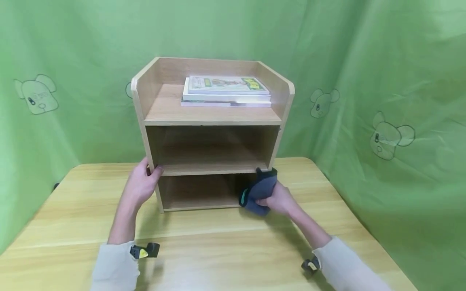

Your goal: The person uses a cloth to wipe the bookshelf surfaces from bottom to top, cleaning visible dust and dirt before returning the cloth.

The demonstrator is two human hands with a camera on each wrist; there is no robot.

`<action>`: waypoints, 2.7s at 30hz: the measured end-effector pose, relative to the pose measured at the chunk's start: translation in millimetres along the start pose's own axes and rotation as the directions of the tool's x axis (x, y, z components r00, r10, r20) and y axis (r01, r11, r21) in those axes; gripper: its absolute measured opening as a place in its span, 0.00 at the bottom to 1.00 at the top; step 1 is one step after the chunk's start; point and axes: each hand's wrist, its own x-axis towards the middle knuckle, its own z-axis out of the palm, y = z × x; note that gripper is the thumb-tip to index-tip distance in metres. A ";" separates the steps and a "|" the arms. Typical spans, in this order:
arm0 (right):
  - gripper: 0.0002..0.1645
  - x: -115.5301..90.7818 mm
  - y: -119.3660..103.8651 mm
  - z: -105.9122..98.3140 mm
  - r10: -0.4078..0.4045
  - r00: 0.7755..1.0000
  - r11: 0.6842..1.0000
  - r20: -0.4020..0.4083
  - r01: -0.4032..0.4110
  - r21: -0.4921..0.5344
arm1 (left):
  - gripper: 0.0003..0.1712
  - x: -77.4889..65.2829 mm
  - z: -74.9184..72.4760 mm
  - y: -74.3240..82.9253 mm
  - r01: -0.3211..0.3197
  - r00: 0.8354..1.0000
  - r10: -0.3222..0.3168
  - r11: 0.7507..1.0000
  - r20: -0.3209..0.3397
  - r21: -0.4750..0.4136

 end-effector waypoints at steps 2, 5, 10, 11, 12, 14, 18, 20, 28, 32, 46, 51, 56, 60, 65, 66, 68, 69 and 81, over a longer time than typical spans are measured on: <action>0.49 2.4 6.3 8.5 0.024 1.000 1.000 0.004 -0.024 -0.009 | 0.29 0.3 0.4 -1.1 -0.005 1.000 0.005 1.000 0.000 -0.016; 0.50 4.8 9.5 13.2 0.006 1.000 1.000 -0.018 -0.006 -0.013 | 0.29 0.6 -0.3 -0.9 -0.007 1.000 0.006 1.000 -0.011 -0.026; 0.47 2.6 11.0 17.6 -0.047 0.996 0.998 -0.074 0.044 -0.042 | 0.30 0.8 0.6 0.4 -0.001 1.000 0.001 1.000 -0.001 -0.020; 0.46 1.1 11.4 18.8 -0.057 0.994 0.997 -0.092 0.053 -0.049 | 0.30 0.9 1.1 0.4 -0.002 1.000 0.002 1.000 0.000 -0.019; 0.45 0.0 12.3 20.0 -0.068 0.991 0.997 -0.111 0.062 -0.054 | 0.30 0.8 1.6 0.6 -0.001 1.000 0.002 1.000 0.002 -0.018; 0.43 -2.4 13.1 21.2 -0.092 0.985 0.994 -0.144 0.082 -0.072 | 0.29 0.6 2.0 0.4 -0.002 1.000 0.002 1.000 0.000 -0.017; 0.41 -7.6 7.3 14.2 -0.117 0.972 0.990 -0.204 0.098 -0.097 | 0.30 0.0 2.3 1.3 -0.005 1.000 0.005 1.000 -0.001 -0.011; 0.40 -10.1 -0.4 5.9 -0.127 0.966 0.989 -0.227 0.108 -0.098 | 0.30 -0.3 2.3 1.2 -0.007 1.000 0.007 1.000 -0.001 -0.007; 0.28 -23.5 -40.6 -45.7 -0.212 0.924 0.975 -0.319 0.180 -0.127 | 0.30 -0.1 3.4 0.9 -0.004 1.000 0.004 1.000 -0.001 -0.006; 0.22 -25.1 -64.0 -73.1 -0.279 0.878 0.960 -0.389 0.259 -0.105 | 0.29 0.8 3.6 0.7 -0.015 1.000 0.014 1.000 -0.006 -0.003; 0.16 -17.8 -130.9 -131.9 -0.482 0.462 0.825 -0.745 0.526 -0.207 | 0.28 0.5 2.6 0.5 -0.001 1.000 0.001 1.000 -0.009 0.002; 0.24 -12.4 -140.7 -129.5 -0.545 0.444 0.803 -0.711 0.521 -0.290 | 0.29 -0.7 1.8 0.1 0.001 1.000 -0.001 1.000 -0.005 -0.002; 0.40 -9.7 -130.4 -114.9 -0.582 0.442 0.780 -0.682 0.540 -0.316 | 0.31 -0.8 2.2 0.5 0.009 1.000 -0.009 1.000 0.004 -0.003; 0.33 -11.0 -121.0 -104.9 -0.588 0.425 0.767 -0.688 0.561 -0.310 | 0.31 -0.8 1.9 1.0 0.012 1.000 -0.012 1.000 0.001 -0.003; 0.23 -13.4 -99.9 -89.9 -0.584 0.461 0.781 -0.668 0.544 -0.308 | 0.31 0.0 2.5 0.9 0.013 1.000 -0.013 1.000 -0.001 -0.003; 0.21 -13.8 -94.9 -86.3 -0.576 0.479 0.789 -0.662 0.536 -0.300 | 0.31 0.1 2.7 0.9 0.013 1.000 -0.013 1.000 0.000 -0.004; 0.19 -14.3 -85.9 -79.2 -0.559 0.519 0.806 -0.647 0.523 -0.277 | 0.31 0.3 2.8 0.9 0.015 1.000 -0.015 1.000 0.000 -0.007; 0.19 -14.5 -81.9 -75.7 -0.547 0.538 0.814 -0.641 0.519 -0.260 | 0.31 0.4 2.8 0.9 0.015 1.000 -0.015 1.000 -0.001 -0.008; 0.22 -18.1 -44.3 -36.1 -0.507 0.665 0.854 -0.548 0.471 -0.220 | 0.31 0.0 1.3 1.1 0.021 1.000 -0.021 1.000 -0.004 -0.005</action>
